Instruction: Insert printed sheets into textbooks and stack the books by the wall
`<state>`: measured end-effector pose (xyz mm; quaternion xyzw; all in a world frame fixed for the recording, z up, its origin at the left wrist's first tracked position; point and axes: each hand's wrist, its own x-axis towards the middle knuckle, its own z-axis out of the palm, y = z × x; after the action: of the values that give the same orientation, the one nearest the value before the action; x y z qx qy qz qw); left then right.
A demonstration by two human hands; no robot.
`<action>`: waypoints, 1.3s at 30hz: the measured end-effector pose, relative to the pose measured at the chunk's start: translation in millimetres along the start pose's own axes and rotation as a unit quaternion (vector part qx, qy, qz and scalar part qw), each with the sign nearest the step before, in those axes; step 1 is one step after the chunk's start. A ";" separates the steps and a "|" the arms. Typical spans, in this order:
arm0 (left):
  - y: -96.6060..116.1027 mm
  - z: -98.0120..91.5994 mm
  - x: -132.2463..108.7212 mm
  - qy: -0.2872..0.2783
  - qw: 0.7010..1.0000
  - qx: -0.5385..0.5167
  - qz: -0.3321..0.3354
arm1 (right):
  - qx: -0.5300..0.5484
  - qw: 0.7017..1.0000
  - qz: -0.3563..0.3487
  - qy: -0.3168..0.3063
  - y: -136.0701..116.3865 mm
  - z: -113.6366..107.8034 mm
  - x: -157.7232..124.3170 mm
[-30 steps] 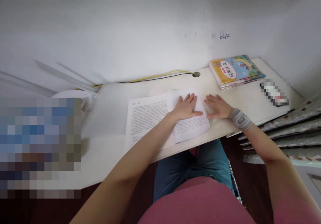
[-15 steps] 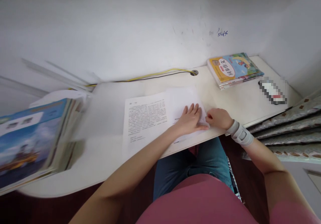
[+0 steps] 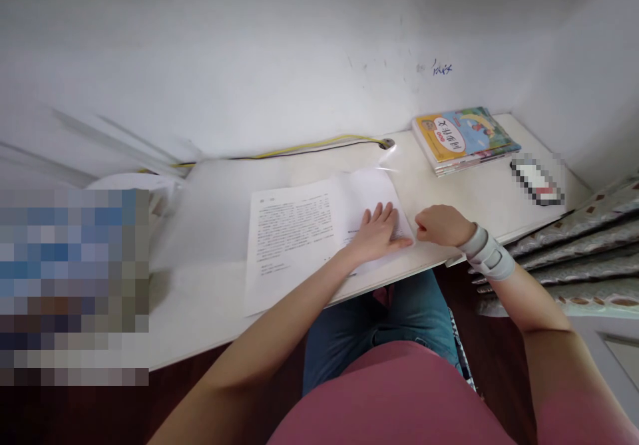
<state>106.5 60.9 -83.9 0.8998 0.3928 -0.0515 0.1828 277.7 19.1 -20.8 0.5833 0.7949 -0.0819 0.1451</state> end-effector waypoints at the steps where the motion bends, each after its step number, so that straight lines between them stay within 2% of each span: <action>1: 1.1 0.5 0.1 0.003 1.000 0.003 -0.003 | -0.002 1.000 -0.005 -0.001 -0.2 -1.0 -0.7; 6: 10.3 3.5 1.6 0.019 0.999 0.034 -0.027 | -0.018 1.000 -0.008 -0.005 -8.1 -1.8 -1.6; 9: 13.2 2.7 3.0 0.012 0.999 0.036 -0.032 | -0.008 1.000 -0.013 -0.011 -11.5 -3.0 -3.3; 11: 13.8 2.2 3.9 0.006 0.999 0.039 -0.030 | 0.014 1.000 -0.021 0.005 -9.0 -2.2 -3.0; 14: 14.6 3.5 5.1 0.008 0.999 0.045 -0.022 | 0.070 0.992 -0.034 0.098 6.2 9.6 5.8; 16: 14.7 5.0 5.6 0.010 0.999 0.046 -0.021 | 0.107 0.977 -0.060 0.177 22.3 26.8 17.8; 18: 13.1 4.9 5.8 -0.003 0.999 0.040 0.000 | 0.118 0.963 -0.107 0.218 38.6 48.5 31.3; 22: -1.0 -5.2 5.5 -0.029 0.996 0.030 0.076 | 0.094 0.968 -0.125 0.198 56.6 83.4 48.6; 24: -12.0 -13.5 5.3 -0.010 0.996 0.052 0.065 | 0.085 0.969 -0.122 0.195 57.7 90.1 50.6; 26: -21.8 -19.7 5.5 0.001 0.996 0.086 0.037 | 0.078 0.971 -0.120 0.192 56.5 90.8 50.3; 29: -28.7 -20.2 7.5 -0.030 0.994 0.104 0.025 | 0.072 0.973 -0.116 0.187 54.6 88.1 49.2; 34: -24.4 -9.6 15.9 -0.043 0.994 0.089 0.042 | 0.074 0.973 -0.118 0.183 53.9 86.6 48.5; 39: -21.1 -7.5 22.9 -0.039 0.994 0.081 0.062 | 0.076 0.974 -0.122 0.177 54.3 87.4 49.0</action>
<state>106.6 92.6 -88.4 0.9316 0.3233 -0.1068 0.1270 327.6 53.9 -117.3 0.4968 0.8645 -0.0542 -0.0539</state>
